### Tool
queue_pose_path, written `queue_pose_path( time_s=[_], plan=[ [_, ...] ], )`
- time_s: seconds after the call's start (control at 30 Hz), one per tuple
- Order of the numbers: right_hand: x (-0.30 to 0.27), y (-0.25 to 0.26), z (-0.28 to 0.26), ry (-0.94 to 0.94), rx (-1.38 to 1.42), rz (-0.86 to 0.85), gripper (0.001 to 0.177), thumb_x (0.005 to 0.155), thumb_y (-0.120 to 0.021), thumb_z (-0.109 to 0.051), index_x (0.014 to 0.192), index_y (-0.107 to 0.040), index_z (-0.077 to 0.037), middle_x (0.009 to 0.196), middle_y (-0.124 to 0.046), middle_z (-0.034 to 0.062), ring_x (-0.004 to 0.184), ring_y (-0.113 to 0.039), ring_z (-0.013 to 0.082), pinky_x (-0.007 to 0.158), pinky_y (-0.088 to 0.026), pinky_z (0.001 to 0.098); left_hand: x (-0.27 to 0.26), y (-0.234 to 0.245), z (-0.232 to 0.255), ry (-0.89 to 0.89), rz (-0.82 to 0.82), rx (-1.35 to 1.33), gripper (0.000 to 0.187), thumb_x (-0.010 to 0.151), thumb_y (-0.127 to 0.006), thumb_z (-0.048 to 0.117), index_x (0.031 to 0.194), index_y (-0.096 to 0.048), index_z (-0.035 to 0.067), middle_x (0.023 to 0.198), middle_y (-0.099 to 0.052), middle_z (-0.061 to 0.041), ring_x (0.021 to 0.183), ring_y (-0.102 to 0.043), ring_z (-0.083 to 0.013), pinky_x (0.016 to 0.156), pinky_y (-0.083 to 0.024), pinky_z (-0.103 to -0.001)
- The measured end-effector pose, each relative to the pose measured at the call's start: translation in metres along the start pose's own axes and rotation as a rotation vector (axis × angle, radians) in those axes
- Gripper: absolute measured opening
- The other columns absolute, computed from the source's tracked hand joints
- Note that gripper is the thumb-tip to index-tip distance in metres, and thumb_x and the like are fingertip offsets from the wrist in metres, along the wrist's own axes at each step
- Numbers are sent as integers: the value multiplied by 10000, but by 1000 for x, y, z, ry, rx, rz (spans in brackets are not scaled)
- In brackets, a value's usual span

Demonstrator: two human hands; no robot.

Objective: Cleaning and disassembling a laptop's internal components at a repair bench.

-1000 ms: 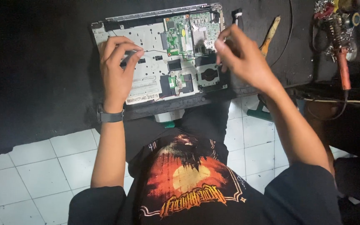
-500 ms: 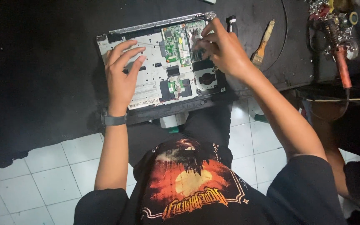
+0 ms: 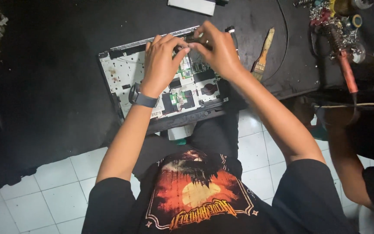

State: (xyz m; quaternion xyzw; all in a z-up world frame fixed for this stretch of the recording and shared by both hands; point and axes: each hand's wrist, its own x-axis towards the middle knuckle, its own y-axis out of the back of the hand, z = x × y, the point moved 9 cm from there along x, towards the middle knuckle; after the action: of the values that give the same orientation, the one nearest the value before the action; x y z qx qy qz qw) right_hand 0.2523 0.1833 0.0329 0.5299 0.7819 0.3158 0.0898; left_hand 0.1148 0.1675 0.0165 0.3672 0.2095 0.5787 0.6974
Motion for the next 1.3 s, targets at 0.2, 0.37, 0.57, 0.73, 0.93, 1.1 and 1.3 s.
queue_pose_path(
  time_s=[0.2,0.37,0.57,0.73,0.93,1.1,1.3],
  plan=[
    [-6,1,4,-202,493,-67,140,1085,-630,-93,1038,-498,-93,869,-603,23,716,-607,124,666,-550,251,2,-15,-6,24,-83,10,201,1010,-653,324,1050,-715,137,1099,-694,-31,1070,-580,-303,955,-392,-525],
    [-18,-6,11,-431,546,-152,272,1001,-694,-92,1162,-478,-127,947,-595,-4,859,-607,113,823,-558,283,1,-13,-2,34,-54,-15,95,993,-671,259,982,-681,165,1070,-682,-11,1071,-611,-294,1049,-359,-614],
    [-40,-6,7,-633,567,-119,179,990,-627,-119,1129,-514,-107,980,-708,53,900,-685,147,821,-601,290,0,-11,0,-12,-3,24,131,1008,-639,217,909,-594,144,1004,-617,-23,1019,-580,-285,937,-393,-490],
    [-40,-14,3,-626,567,-143,222,1000,-624,-309,1091,-562,-116,1029,-704,56,821,-697,123,714,-593,237,2,-21,-6,22,-30,65,90,955,-688,203,923,-608,177,1058,-615,-22,1058,-569,-291,970,-376,-514],
    [-42,-9,16,-666,578,-27,46,1059,-573,-59,1098,-599,-60,989,-710,65,740,-710,117,592,-559,189,3,-19,-9,45,6,88,134,978,-650,229,880,-592,157,1004,-615,-19,989,-566,-271,866,-372,-451],
    [-34,0,23,-470,354,80,147,998,-626,-38,1072,-513,-95,933,-674,27,791,-697,123,709,-602,267,11,-28,-14,94,-81,188,113,950,-676,235,879,-619,168,980,-623,-36,957,-582,-295,853,-370,-470],
    [-29,-1,32,-362,134,93,112,990,-658,-73,1040,-559,-68,879,-692,45,685,-642,125,613,-537,285,19,-16,0,0,-76,153,173,930,-738,182,1054,-626,227,941,-670,18,878,-659,-261,803,-377,-466]
  ],
)
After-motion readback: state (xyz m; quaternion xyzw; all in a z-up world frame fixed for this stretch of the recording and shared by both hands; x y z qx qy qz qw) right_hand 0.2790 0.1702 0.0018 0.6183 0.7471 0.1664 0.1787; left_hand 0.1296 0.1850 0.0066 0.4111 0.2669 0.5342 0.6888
